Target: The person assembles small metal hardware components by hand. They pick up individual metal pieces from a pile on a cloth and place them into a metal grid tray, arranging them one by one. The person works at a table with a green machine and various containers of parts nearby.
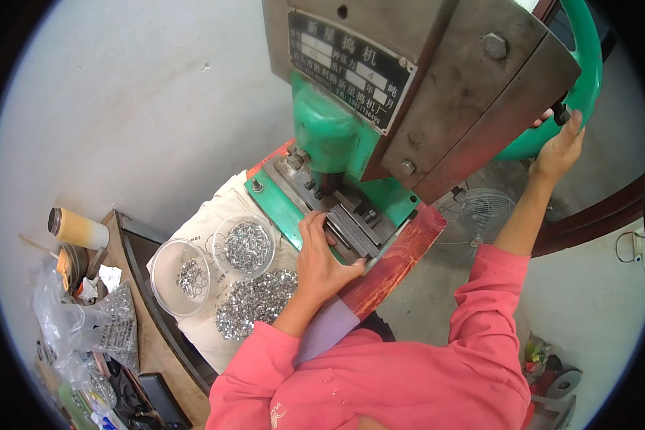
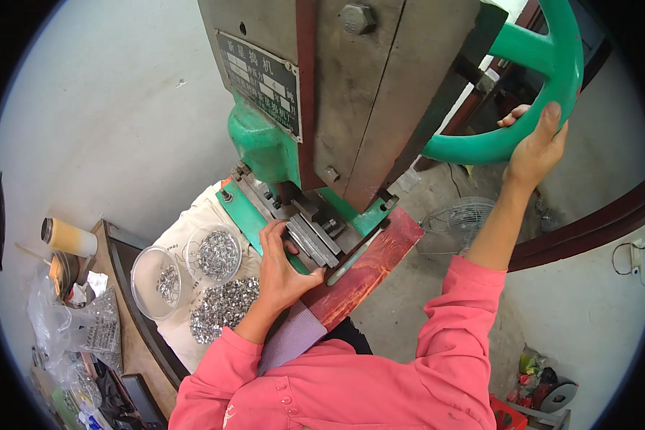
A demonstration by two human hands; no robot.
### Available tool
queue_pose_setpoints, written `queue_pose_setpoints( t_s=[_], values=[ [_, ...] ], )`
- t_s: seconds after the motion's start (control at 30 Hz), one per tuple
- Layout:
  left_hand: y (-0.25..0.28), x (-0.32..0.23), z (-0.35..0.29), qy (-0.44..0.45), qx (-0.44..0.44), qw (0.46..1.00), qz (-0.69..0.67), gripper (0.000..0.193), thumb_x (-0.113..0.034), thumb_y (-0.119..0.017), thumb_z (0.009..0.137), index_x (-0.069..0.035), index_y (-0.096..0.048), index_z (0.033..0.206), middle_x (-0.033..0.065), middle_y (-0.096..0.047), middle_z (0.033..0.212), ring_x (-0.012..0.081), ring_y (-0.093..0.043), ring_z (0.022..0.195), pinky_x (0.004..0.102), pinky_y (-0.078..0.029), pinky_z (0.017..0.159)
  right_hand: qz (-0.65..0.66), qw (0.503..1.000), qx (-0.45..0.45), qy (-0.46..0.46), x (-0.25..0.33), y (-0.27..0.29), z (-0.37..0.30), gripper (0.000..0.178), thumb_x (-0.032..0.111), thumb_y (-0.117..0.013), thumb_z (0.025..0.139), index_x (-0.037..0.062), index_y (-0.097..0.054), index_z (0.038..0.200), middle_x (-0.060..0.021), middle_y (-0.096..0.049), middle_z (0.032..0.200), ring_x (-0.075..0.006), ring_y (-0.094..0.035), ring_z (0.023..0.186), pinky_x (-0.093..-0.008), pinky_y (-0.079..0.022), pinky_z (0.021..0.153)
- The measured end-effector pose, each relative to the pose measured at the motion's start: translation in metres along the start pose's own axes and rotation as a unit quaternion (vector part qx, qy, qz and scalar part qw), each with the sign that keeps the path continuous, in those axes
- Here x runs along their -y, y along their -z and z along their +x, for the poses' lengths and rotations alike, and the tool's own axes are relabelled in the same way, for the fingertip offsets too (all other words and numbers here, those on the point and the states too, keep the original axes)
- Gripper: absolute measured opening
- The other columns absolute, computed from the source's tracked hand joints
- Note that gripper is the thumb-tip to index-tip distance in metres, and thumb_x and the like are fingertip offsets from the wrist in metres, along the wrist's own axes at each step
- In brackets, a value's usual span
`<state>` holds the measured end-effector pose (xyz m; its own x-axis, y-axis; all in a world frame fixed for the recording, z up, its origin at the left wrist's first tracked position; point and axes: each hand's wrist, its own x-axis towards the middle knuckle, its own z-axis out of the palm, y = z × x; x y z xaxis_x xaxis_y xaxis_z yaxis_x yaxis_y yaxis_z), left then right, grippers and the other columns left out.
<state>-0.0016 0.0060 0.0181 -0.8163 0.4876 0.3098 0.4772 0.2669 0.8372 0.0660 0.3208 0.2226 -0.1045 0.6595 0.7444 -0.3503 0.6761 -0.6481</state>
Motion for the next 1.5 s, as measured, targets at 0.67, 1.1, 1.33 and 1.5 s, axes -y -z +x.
queue_pose_setpoints(
  t_s=[0.67,1.1,1.33,1.5],
  values=[
    [0.000,0.016,-0.002,0.006,0.032,0.998,-0.061,0.106,-0.022,-0.089,0.054,0.000,-0.031,0.140,0.0234,-0.033,0.138,0.0429,-0.047,0.122,0.0446,-0.049,0.096,-0.118,0.843,0.499,-0.163,-0.067,-0.029,-0.234,0.036,0.029,-0.052,0.103,-0.0023,-0.066,0.091,-0.0145,-0.060,0.122,-0.0323,-0.043,0.116,-0.0439,-0.032,0.102],
    [-0.003,0.015,0.001,0.010,0.032,0.997,-0.073,0.103,-0.022,-0.086,0.054,0.000,-0.030,0.137,0.0228,-0.033,0.135,0.0438,-0.050,0.117,0.0467,-0.048,0.096,-0.072,0.839,0.469,-0.265,-0.084,-0.016,-0.233,0.037,0.030,-0.052,0.103,-0.0024,-0.063,0.117,-0.0181,-0.057,0.125,-0.0297,-0.047,0.119,-0.0386,-0.033,0.106],
    [0.003,0.012,0.002,0.027,0.057,0.995,-0.082,0.102,-0.022,-0.087,0.054,0.001,-0.031,0.136,0.0226,-0.033,0.135,0.0445,-0.051,0.115,0.0463,-0.048,0.095,-0.226,0.877,0.407,-0.118,-0.052,0.014,-0.239,0.031,0.028,-0.056,0.100,-0.0022,-0.059,0.099,-0.0190,-0.060,0.104,-0.0253,-0.057,0.100,-0.0376,-0.043,0.085],
    [0.001,0.019,0.002,-0.004,0.047,0.996,-0.073,0.101,-0.017,-0.088,0.056,0.001,-0.031,0.137,0.0229,-0.033,0.135,0.0457,-0.053,0.112,0.0466,-0.049,0.094,-0.263,0.804,0.519,-0.119,0.012,0.012,-0.253,0.036,0.033,-0.062,0.096,-0.0004,-0.053,0.088,-0.0175,-0.053,0.067,-0.0318,-0.056,0.062,-0.0408,-0.041,0.058]
  ],
)
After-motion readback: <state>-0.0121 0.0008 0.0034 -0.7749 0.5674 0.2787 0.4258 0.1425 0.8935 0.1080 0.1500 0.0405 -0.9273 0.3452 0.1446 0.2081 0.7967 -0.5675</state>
